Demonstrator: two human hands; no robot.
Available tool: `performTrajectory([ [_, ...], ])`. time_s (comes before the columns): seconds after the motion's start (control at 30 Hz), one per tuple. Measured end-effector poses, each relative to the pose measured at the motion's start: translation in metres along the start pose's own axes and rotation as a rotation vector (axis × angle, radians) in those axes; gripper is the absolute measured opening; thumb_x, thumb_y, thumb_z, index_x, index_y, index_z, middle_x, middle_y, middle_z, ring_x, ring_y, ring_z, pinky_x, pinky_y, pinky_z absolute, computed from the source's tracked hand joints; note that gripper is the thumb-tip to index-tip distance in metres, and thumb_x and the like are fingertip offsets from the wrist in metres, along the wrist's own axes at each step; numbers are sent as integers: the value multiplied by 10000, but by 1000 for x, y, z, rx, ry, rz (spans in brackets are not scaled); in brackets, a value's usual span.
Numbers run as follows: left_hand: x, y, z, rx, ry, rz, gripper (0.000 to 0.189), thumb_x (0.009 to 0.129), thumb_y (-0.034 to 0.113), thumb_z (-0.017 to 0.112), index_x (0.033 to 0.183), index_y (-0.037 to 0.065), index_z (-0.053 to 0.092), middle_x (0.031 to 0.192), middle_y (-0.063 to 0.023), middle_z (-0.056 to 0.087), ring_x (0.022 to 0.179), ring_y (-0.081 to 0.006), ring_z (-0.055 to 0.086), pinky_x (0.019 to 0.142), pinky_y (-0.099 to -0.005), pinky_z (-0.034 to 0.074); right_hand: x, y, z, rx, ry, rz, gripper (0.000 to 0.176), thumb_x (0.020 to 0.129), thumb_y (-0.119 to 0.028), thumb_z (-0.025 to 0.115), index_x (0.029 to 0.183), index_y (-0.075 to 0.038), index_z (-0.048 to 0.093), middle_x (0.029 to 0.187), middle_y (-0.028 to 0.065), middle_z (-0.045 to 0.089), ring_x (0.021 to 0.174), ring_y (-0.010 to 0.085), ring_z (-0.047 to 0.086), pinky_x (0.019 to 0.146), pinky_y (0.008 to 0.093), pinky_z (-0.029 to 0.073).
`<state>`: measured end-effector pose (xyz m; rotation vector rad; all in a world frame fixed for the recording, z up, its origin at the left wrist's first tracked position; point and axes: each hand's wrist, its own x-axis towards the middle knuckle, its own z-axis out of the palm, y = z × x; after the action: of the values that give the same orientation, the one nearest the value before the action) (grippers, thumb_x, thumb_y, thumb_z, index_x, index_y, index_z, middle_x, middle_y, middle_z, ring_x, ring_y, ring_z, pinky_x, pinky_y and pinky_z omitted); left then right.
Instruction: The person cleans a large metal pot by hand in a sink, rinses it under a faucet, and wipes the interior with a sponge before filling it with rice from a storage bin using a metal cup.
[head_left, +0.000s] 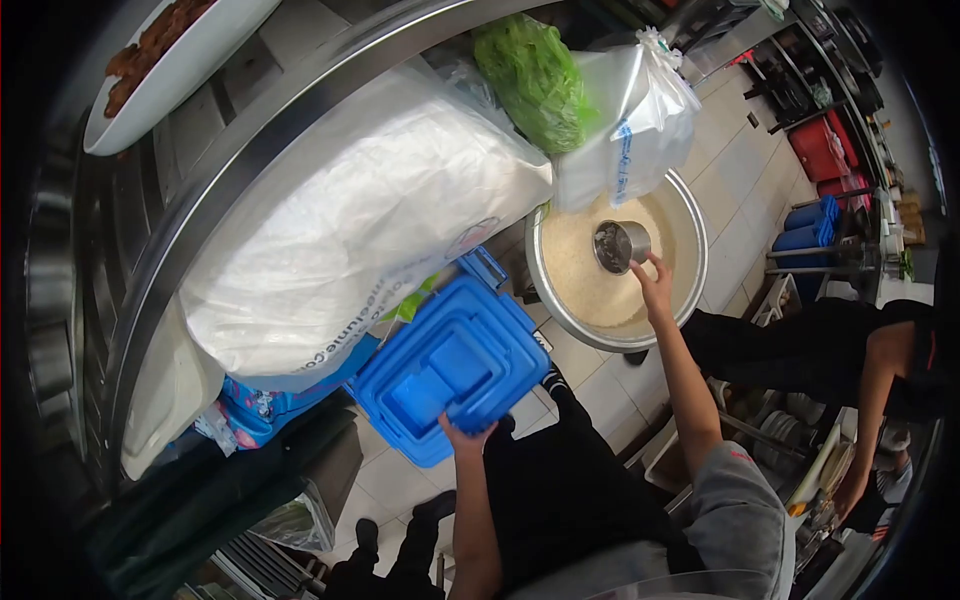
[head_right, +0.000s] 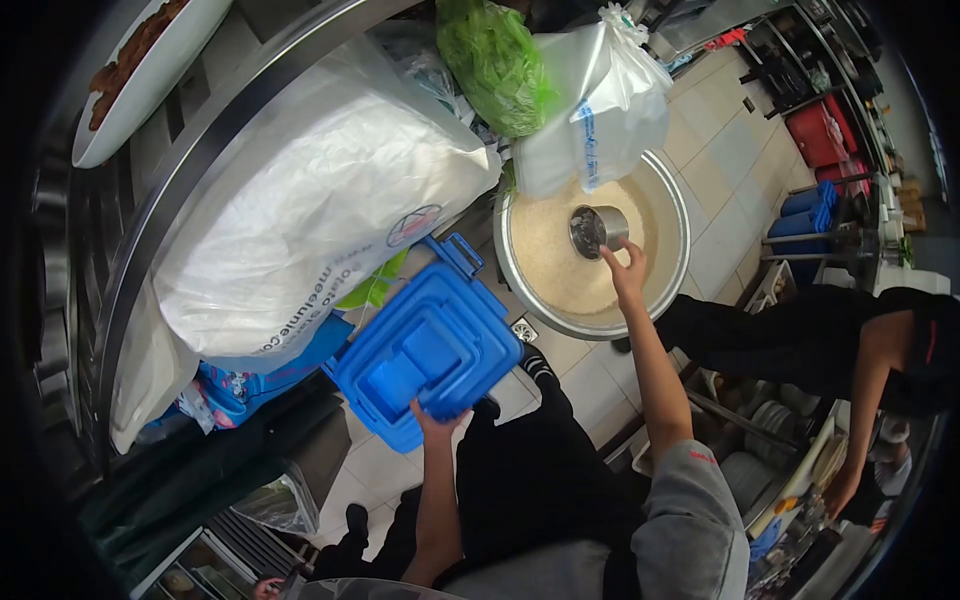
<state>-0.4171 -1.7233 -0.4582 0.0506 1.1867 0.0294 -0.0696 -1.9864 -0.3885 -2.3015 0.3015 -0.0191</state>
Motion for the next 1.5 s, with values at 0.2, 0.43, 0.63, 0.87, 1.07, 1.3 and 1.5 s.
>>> performTrajectory([
  [0.2, 86, 65, 42, -26, 81, 63, 826, 646, 646, 452, 1294, 170, 261, 1326, -96, 273, 1204, -325, 264, 926, -598, 174, -62, -11, -53, -210, -151, -63, 359, 747, -290, 640, 587, 16, 543, 592, 103, 525, 642, 165, 490, 585, 307, 361],
  [0.43, 115, 78, 25, 42, 128, 51, 802, 656, 677, 421, 1283, 191, 299, 1320, -70, 301, 1199, -326, 273, 925, -592, 189, -47, -50, -78, 1, -8, -109, 275, 812, -177, 557, 625, 21, 519, 467, 31, 440, 469, 66, 382, 450, 260, 311],
  [0.63, 146, 78, 13, 173, 328, -50, 917, 631, 763, 390, 1332, 195, 226, 1304, -48, 337, 1186, -312, 291, 888, -596, 247, 56, 52, -31, -879, -613, -360, 756, 669, -236, 678, 1293, -46, 296, 1263, 226, 351, 1149, 392, 341, 945, 422, 299],
  [0.87, 108, -28, 150, 1812, 186, 599, 410, 866, 316, 434, 1250, 177, 405, 1339, -227, 226, 1250, -336, 176, 1036, -412, 107, 246, 112, -75, -680, 36, -272, 637, 812, -426, 503, 1287, -44, 318, 1336, 201, 269, 1254, 325, 222, 1014, 423, 206],
  [1.07, 94, -103, 245, 1391, 134, 585, 716, 799, 358, 506, 1296, 21, 117, 994, -267, 524, 903, -395, 532, 770, -435, 420, 334, 114, -61, 16, -770, 463, 646, 819, -534, 421, 1197, -10, 421, 1161, 149, 477, 987, 258, 523, 824, 345, 437],
  [1.3, 50, -73, 227, 1313, 209, 503, 637, 777, 220, 495, 1274, -29, 182, 1051, -282, 498, 974, -376, 506, 799, -441, 402, 257, 87, -47, 320, -794, 449, 554, 811, -497, 481, 1061, -2, 502, 946, 141, 580, 799, 248, 588, 718, 361, 491],
  [1.5, -54, -6, 153, 1310, 393, 430, 733, 731, 512, 502, 1197, -42, 381, 1117, -257, 493, 1054, -356, 481, 868, -412, 387, 131, 22, -79, 9, -1015, 647, 560, 776, -510, 519, 1117, -67, 478, 1039, 149, 524, 917, 291, 516, 737, 500, 430],
])
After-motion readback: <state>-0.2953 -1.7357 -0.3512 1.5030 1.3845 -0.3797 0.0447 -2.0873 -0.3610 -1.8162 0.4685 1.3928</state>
